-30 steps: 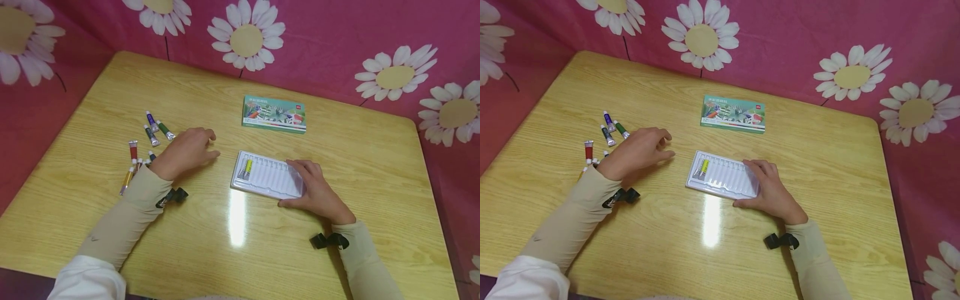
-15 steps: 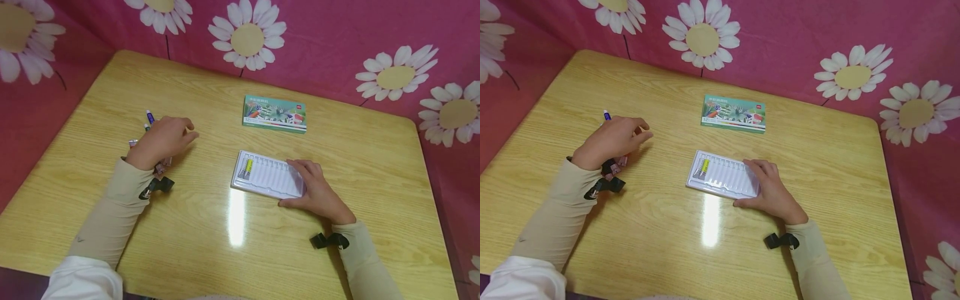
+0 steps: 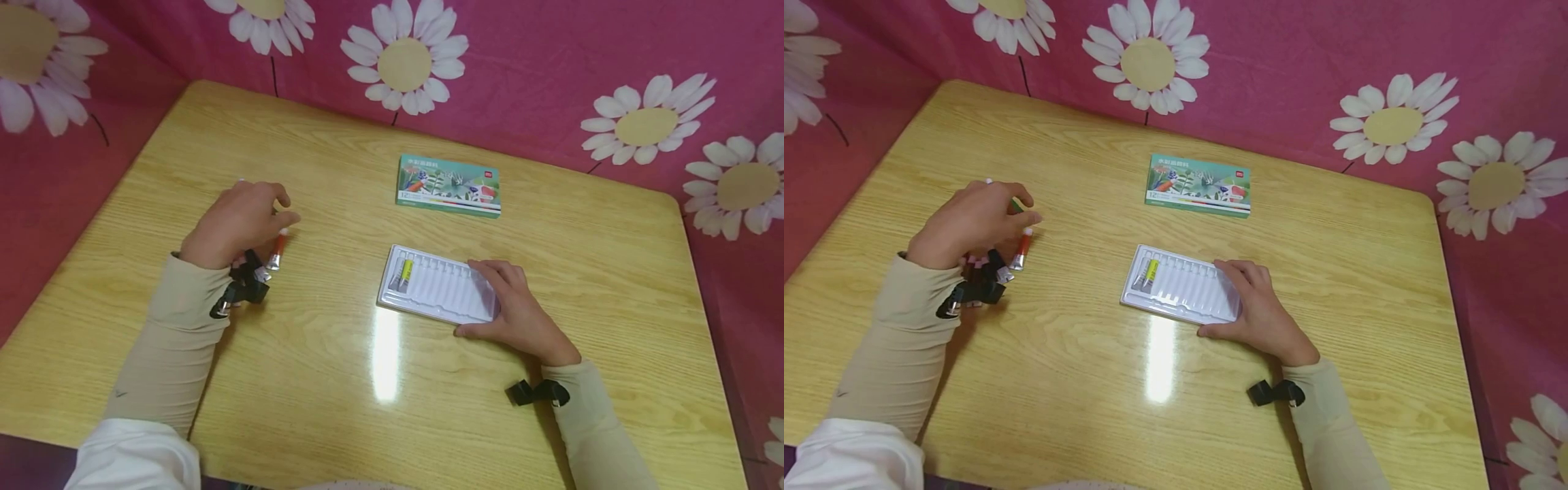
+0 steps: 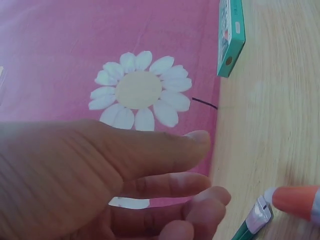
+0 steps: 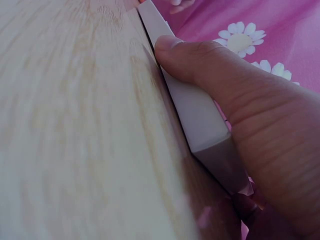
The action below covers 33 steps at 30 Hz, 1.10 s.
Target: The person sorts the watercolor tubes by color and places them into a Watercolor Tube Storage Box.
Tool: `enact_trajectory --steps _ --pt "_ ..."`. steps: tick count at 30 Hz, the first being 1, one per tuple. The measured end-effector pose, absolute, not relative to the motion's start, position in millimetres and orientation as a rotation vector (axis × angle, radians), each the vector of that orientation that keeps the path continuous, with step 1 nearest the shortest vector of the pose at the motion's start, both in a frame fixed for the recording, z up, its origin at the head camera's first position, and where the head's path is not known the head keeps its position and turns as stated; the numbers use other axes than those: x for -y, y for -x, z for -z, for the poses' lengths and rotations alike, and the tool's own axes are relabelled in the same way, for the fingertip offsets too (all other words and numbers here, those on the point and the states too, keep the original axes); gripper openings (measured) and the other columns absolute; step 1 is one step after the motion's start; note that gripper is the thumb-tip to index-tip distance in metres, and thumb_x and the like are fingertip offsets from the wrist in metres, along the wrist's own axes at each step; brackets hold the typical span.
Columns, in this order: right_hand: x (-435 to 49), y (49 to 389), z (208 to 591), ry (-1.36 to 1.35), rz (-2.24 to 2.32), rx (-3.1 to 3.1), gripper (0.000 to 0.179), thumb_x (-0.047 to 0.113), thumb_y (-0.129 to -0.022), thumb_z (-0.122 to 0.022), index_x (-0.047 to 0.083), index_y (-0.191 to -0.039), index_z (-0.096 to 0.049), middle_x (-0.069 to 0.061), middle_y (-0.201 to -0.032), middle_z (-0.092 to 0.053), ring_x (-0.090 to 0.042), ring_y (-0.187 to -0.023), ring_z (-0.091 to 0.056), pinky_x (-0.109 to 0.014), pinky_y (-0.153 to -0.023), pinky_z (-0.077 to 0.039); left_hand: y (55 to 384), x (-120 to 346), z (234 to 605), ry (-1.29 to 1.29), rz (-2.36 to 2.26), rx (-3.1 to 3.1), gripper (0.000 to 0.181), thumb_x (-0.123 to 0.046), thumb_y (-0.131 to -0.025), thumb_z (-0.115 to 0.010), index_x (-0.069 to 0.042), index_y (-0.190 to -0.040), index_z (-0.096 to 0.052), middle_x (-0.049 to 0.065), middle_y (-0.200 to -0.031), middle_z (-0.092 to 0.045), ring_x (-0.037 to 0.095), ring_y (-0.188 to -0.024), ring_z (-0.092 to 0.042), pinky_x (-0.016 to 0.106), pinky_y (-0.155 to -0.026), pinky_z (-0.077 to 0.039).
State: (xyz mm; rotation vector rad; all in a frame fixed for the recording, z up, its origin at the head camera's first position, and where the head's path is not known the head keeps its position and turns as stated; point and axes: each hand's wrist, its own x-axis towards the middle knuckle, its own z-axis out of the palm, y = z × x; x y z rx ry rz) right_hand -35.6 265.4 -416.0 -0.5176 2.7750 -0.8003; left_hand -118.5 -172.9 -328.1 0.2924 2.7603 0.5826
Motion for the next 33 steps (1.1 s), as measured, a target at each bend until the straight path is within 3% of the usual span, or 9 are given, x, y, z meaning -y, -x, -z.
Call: enact_trajectory --steps 4,7,10,13,18,20,23,29,33 --pt "-265 35 416 0.518 0.807 -2.770 0.115 0.058 -0.064 -0.094 0.027 -0.159 -0.037 -0.010 -0.154 -0.038 -0.031 -0.142 -0.030 -0.056 -0.112 -0.040 118 175 329 -0.274 -0.599 -2.725 0.045 -0.031 -0.099 -0.064 0.001 -0.131 -0.062 0.016 -0.100 -0.078 0.031 -0.057 -0.064 0.055 -0.116 -0.038" --pt "-265 35 417 0.525 0.811 -2.769 0.115 0.058 -0.065 -0.094 0.027 -0.159 -0.037 -0.010 -0.154 -0.038 -0.031 -0.141 -0.030 -0.055 -0.111 -0.040 119 176 331 -0.285 -0.601 -2.712 0.046 -0.030 -0.097 -0.068 0.003 -0.128 -0.062 0.016 -0.093 -0.078 0.032 -0.067 -0.068 0.058 -0.129 -0.013" --pt "-264 35 416 0.532 0.814 -2.771 0.114 0.056 -0.065 -0.094 0.026 -0.159 -0.037 -0.010 -0.153 -0.039 -0.031 -0.142 -0.030 -0.056 -0.112 -0.039 120 177 333 -0.293 -0.601 -2.720 0.046 -0.030 -0.096 -0.070 0.004 -0.127 -0.062 0.015 -0.091 -0.077 0.034 -0.082 -0.069 0.058 -0.130 -0.011" --pt "-264 35 416 0.534 0.813 -2.770 0.114 0.056 -0.065 -0.095 0.026 -0.159 -0.037 -0.010 -0.153 -0.038 -0.031 -0.142 -0.029 -0.056 -0.112 -0.039 119 178 332 -0.284 -0.601 -2.717 0.046 -0.029 -0.096 -0.070 0.003 -0.127 -0.061 0.014 -0.084 -0.076 0.033 -0.071 -0.069 0.057 -0.130 -0.012" --pt "-265 35 416 0.521 0.806 -2.769 0.114 0.056 -0.065 -0.095 0.026 -0.159 -0.037 -0.011 -0.154 -0.037 -0.032 -0.143 -0.029 -0.057 -0.113 -0.038 116 182 329 -0.223 -0.609 -2.671 0.046 -0.034 -0.097 -0.069 -0.003 -0.129 -0.060 0.011 -0.080 -0.071 0.031 -0.067 -0.061 0.044 -0.087 -0.053" --pt "-265 35 416 0.522 0.808 -2.770 0.114 0.055 -0.065 -0.095 0.026 -0.159 -0.037 -0.012 -0.154 -0.037 -0.032 -0.143 -0.029 -0.057 -0.113 -0.038 115 185 326 -0.188 -0.621 -2.636 0.046 -0.036 -0.099 -0.067 -0.005 -0.132 -0.058 0.011 -0.080 -0.068 0.030 -0.064 -0.060 0.038 -0.060 -0.049" --pt "-265 35 415 0.530 0.808 -2.773 0.114 0.054 -0.065 -0.095 0.025 -0.159 -0.038 -0.012 -0.154 -0.038 -0.032 -0.143 -0.029 -0.057 -0.113 -0.038 114 190 323 -0.141 -0.661 -2.590 0.041 -0.037 -0.104 -0.058 -0.008 -0.132 -0.055 0.012 -0.071 -0.064 0.027 -0.048 -0.061 0.038 -0.048 -0.050" --pt "-264 36 414 0.531 0.808 -2.772 0.114 0.054 -0.065 -0.095 0.025 -0.159 -0.037 -0.011 -0.154 -0.038 -0.032 -0.143 -0.029 -0.057 -0.113 -0.038 114 201 320 -0.079 -0.718 -2.560 0.035 -0.035 -0.109 -0.043 -0.009 -0.129 -0.054 0.013 -0.064 -0.065 0.029 -0.050 -0.065 0.043 -0.045 -0.054" --pt "-264 36 415 0.533 0.810 -2.774 0.115 0.054 -0.065 -0.096 0.025 -0.159 -0.037 -0.011 -0.154 -0.038 -0.032 -0.142 -0.029 -0.057 -0.112 -0.038 116 206 318 -0.100 -0.681 -2.604 0.038 -0.036 -0.110 -0.040 -0.010 -0.134 -0.054 0.018 -0.080 -0.071 0.028 -0.051 -0.068 0.046 -0.060 -0.058"
